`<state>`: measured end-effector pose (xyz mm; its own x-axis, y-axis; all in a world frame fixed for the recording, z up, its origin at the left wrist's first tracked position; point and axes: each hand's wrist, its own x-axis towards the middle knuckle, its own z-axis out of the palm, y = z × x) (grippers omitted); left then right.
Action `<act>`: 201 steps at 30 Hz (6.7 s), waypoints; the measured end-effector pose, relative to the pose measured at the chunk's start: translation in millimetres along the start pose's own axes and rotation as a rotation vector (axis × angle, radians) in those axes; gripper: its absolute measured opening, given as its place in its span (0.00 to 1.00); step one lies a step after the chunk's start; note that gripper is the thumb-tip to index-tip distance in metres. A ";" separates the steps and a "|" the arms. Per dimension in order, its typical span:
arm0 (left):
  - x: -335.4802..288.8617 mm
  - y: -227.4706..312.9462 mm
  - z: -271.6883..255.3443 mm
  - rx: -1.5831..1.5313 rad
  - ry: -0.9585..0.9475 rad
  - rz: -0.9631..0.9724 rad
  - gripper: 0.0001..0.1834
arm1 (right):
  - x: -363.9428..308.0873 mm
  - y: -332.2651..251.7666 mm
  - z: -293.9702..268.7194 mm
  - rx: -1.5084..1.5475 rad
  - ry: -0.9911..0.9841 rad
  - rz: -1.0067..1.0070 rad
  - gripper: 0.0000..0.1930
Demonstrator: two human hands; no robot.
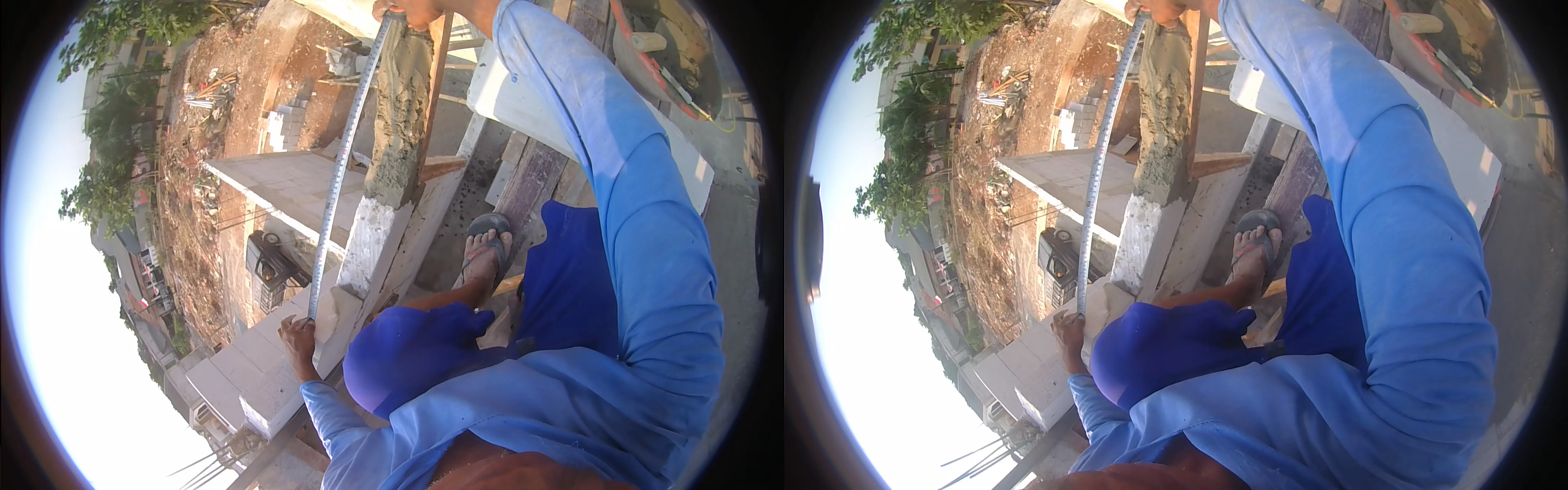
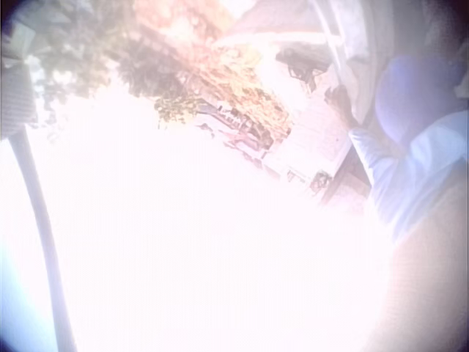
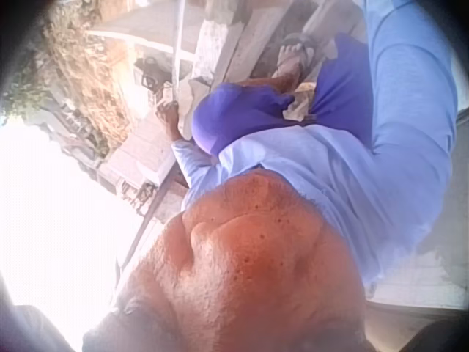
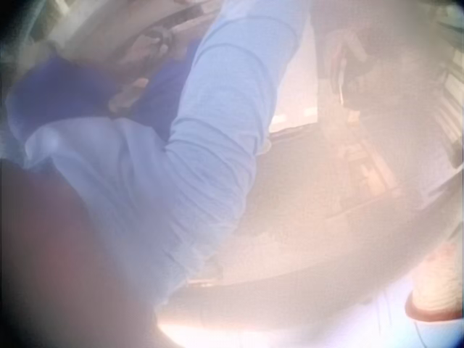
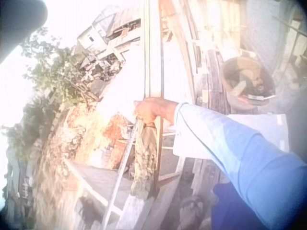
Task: The person measures a concrete ledge with a tape measure, applies mortar to the edge using a trowel, and then places a white rectangular block on the mortar.
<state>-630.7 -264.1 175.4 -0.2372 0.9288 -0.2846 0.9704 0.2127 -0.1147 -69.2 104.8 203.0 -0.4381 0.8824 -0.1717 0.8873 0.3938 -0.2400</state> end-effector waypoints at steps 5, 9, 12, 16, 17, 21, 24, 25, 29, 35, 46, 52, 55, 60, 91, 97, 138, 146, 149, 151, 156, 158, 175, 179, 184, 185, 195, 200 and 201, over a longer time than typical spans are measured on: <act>-0.8 7.9 -2.4 0.003 0.011 -0.003 0.13 | 4.5 1.1 1.9 -0.030 -0.045 0.019 0.29; -2.8 13.5 -5.9 -0.023 0.033 -0.040 0.13 | 1.5 1.6 5.4 -0.044 0.045 -0.002 0.29; -3.5 9.7 -3.6 -0.026 0.041 -0.050 0.12 | -1.5 -3.8 -1.8 -0.084 -0.025 0.030 0.28; -0.6 8.5 -3.9 -0.025 0.016 -0.013 0.12 | 0.9 7.0 7.6 -0.004 0.055 0.002 0.29; -0.3 9.7 -4.3 -0.030 0.014 -0.022 0.12 | 2.8 8.9 9.4 -0.004 0.054 0.007 0.29; 0.2 5.2 -3.0 -0.024 -0.002 -0.019 0.13 | 1.7 3.0 5.8 -0.011 0.014 0.028 0.28; -0.8 1.5 -0.5 -0.029 0.005 -0.018 0.13 | 1.6 3.4 6.6 -0.029 0.035 0.026 0.27; -0.1 4.4 -1.4 -0.035 0.010 -0.022 0.13 | 3.7 7.0 10.0 -0.030 0.052 0.020 0.26; 2.0 -13.3 7.8 -0.006 -0.007 0.022 0.13 | 10.4 10.6 13.9 -0.024 0.060 -0.013 0.25; -0.2 4.0 -0.8 -0.013 0.008 0.000 0.12 | 7.5 8.2 10.0 -0.052 0.037 -0.047 0.23; 3.8 -1.4 -0.6 0.011 0.006 0.054 0.11 | 7.8 18.9 18.8 0.017 0.080 -0.047 0.22; 0.2 54.1 -16.3 -0.189 0.285 0.067 0.08 | -59.1 -17.4 29.4 0.194 0.120 -0.049 0.38; 17.6 147.5 -27.2 -0.498 0.155 0.275 0.06 | -122.8 -39.2 65.4 0.321 -0.106 -0.105 0.38; 51.5 297.7 4.4 -0.672 -0.293 0.681 0.09 | -203.4 -74.3 149.0 0.476 -0.472 -0.077 0.36; 159.7 667.6 -77.0 -1.728 -1.222 1.020 0.38 | -487.4 9.6 133.4 0.617 0.595 1.041 0.22; 191.1 768.8 -14.7 -0.938 -0.702 0.871 0.33 | -543.1 -6.5 183.8 0.738 0.423 1.131 0.18; 187.6 533.8 65.9 -0.259 -0.081 1.051 0.33 | -444.3 44.5 307.4 1.930 1.808 1.180 0.32; 217.5 504.4 83.8 -0.770 -0.892 0.738 0.34 | -444.2 47.8 331.9 1.953 1.854 1.011 0.38; 225.0 504.1 107.3 -1.126 -1.215 0.618 0.36 | -433.9 42.4 328.0 1.950 1.917 0.901 0.41; 216.2 506.6 108.4 -1.266 -1.337 0.459 0.37 | -429.0 42.1 326.5 1.895 1.966 0.895 0.41; 202.2 507.3 103.1 -1.301 -1.309 0.481 0.37 | -427.4 48.4 326.0 1.856 1.996 0.904 0.34; 195.7 505.3 95.4 -1.329 -1.325 0.446 0.38 | -431.8 53.2 322.8 1.915 2.051 0.899 0.33; 39.8 409.4 68.4 -0.378 -1.397 0.449 0.46 | -481.3 44.2 319.5 1.812 1.675 0.695 0.39; 39.6 400.5 65.2 -0.419 -1.586 0.531 0.47 | -498.4 49.9 334.8 1.847 1.544 0.846 0.36; 35.8 395.9 66.1 -0.464 -1.720 0.509 0.40 | -500.7 67.1 323.3 1.880 1.411 0.939 0.33; 35.2 392.2 69.7 -0.483 -1.735 0.552 0.37 | -498.8 67.5 322.0 1.884 1.407 0.936 0.31; 33.0 337.9 92.5 -0.293 -2.051 0.542 0.39 | -405.8 41.4 273.4 1.918 1.216 1.021 0.27; 21.7 342.8 84.2 -0.485 -2.007 0.547 0.44 | -352.1 65.0 258.6 2.114 0.953 0.910 0.30; 19.8 340.4 88.4 -0.528 -2.023 0.512 0.44 | -341.9 68.4 253.1 2.141 0.896 0.897 0.30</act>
<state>-309.1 -200.2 46.7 0.6153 -0.5166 -0.5954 0.7829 0.4885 0.3853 104.8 -235.1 3.4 0.4048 0.6895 -0.6006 -0.7548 -0.1188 -0.6451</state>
